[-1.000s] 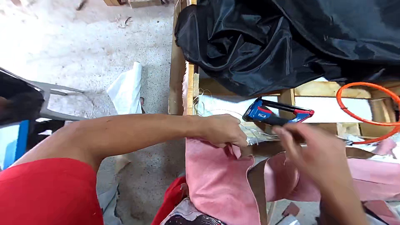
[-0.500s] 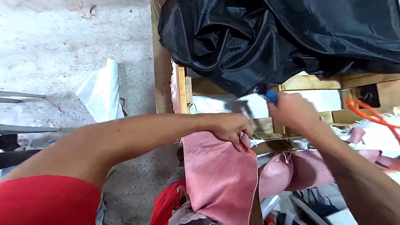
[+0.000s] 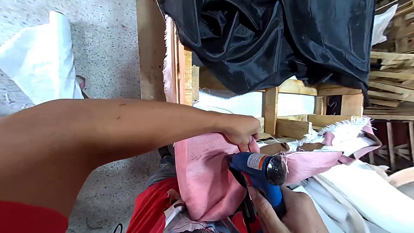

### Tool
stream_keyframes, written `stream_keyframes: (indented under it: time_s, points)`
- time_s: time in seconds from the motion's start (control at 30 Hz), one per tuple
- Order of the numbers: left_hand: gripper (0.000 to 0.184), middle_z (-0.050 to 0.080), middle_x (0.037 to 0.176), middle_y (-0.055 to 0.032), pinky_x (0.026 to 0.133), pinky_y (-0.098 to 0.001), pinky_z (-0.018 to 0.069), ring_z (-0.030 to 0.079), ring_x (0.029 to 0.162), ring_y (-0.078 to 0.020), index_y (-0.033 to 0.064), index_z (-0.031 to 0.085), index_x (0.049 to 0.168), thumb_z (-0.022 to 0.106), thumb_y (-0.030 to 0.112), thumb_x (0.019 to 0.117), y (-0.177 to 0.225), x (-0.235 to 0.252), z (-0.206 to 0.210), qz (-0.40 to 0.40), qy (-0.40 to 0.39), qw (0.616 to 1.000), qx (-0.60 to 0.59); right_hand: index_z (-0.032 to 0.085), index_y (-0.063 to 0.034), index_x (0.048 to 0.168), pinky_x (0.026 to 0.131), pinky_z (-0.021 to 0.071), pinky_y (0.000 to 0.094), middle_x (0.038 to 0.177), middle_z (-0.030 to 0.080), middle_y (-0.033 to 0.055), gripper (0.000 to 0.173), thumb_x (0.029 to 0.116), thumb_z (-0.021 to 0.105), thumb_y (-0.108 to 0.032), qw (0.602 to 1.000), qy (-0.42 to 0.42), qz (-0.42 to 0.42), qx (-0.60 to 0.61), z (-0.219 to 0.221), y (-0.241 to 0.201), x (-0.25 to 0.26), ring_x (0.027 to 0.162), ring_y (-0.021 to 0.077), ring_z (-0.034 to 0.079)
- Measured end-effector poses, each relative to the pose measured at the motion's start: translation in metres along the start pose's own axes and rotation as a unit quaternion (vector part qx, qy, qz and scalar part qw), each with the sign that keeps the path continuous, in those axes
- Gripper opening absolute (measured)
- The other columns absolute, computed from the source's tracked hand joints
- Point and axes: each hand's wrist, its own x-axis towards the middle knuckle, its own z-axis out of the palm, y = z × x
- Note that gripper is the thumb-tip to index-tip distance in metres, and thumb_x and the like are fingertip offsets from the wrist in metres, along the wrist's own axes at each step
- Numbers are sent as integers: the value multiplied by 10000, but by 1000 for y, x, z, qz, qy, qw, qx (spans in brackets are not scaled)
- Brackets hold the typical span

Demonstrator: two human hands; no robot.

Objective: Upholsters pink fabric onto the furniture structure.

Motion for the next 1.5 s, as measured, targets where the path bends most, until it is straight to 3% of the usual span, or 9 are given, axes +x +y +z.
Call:
stream_keyframes:
  time_s: [0.47,0.57,0.67,0.77,0.9,1.1,1.2,1.37,1.5]
  points:
    - [128,729,935,-36,756,-506,569,693,896,-218,120,762,1043,731,135,920,3,-5,0,35,33,991,127,689,-124,999,468,599,381,667,683,-29,338,1017,622,-454,999,7,-38,-8,-22,-10,5,518,122,662]
    - [118,730,968,-129,786,-631,550,704,951,-348,88,751,1004,730,185,941,7,-22,-13,-71,195,966,153,688,-51,1017,476,586,377,691,692,1,405,1022,597,-445,979,141,-71,-132,-47,0,-5,542,114,667]
    - [188,727,974,-14,807,-464,592,701,897,-175,158,731,1076,626,306,1028,43,-98,-22,-142,444,882,74,682,-61,1009,457,482,478,625,611,55,468,970,542,-506,927,234,-91,-279,-63,29,41,524,221,609]
    - [326,610,821,80,589,-262,506,563,683,-40,180,701,1134,575,459,1021,96,-172,53,-125,554,822,36,435,-102,1493,591,524,661,792,663,216,553,1004,592,-306,948,86,-43,-304,-68,50,119,694,441,671]
    - [865,649,1270,4,915,-385,598,647,1107,-127,210,573,1428,675,789,793,137,-190,188,-246,439,864,-19,424,-204,1575,927,433,792,1183,653,327,664,965,687,-215,945,-16,-83,-317,-39,91,221,1106,554,619]
    - [609,653,1252,-61,892,-346,603,665,1063,-135,162,632,1353,786,493,866,131,-138,280,-311,590,745,20,741,-123,1009,704,580,472,910,711,44,388,1079,470,-391,922,140,-359,-44,-31,79,71,816,198,685]
    - [438,703,1157,-46,901,-334,605,681,1053,-122,110,710,1219,776,406,904,130,-123,283,-273,639,715,73,765,-96,1013,911,620,402,1052,752,44,392,1046,551,-423,877,68,-465,97,3,66,-16,1044,158,714]
    - [132,709,1174,-35,950,-327,596,673,1116,-126,102,748,1033,711,137,913,143,-116,289,-234,629,735,98,708,-75,1010,585,578,336,815,682,16,634,905,621,-694,921,201,-334,-4,54,68,-35,695,112,663]
    - [77,738,1091,-71,925,-359,604,707,1056,-174,72,697,1000,640,105,959,139,-113,296,-165,626,744,166,577,-156,621,518,487,485,565,541,15,796,853,404,-897,981,7,-182,-63,50,69,-34,575,217,607]
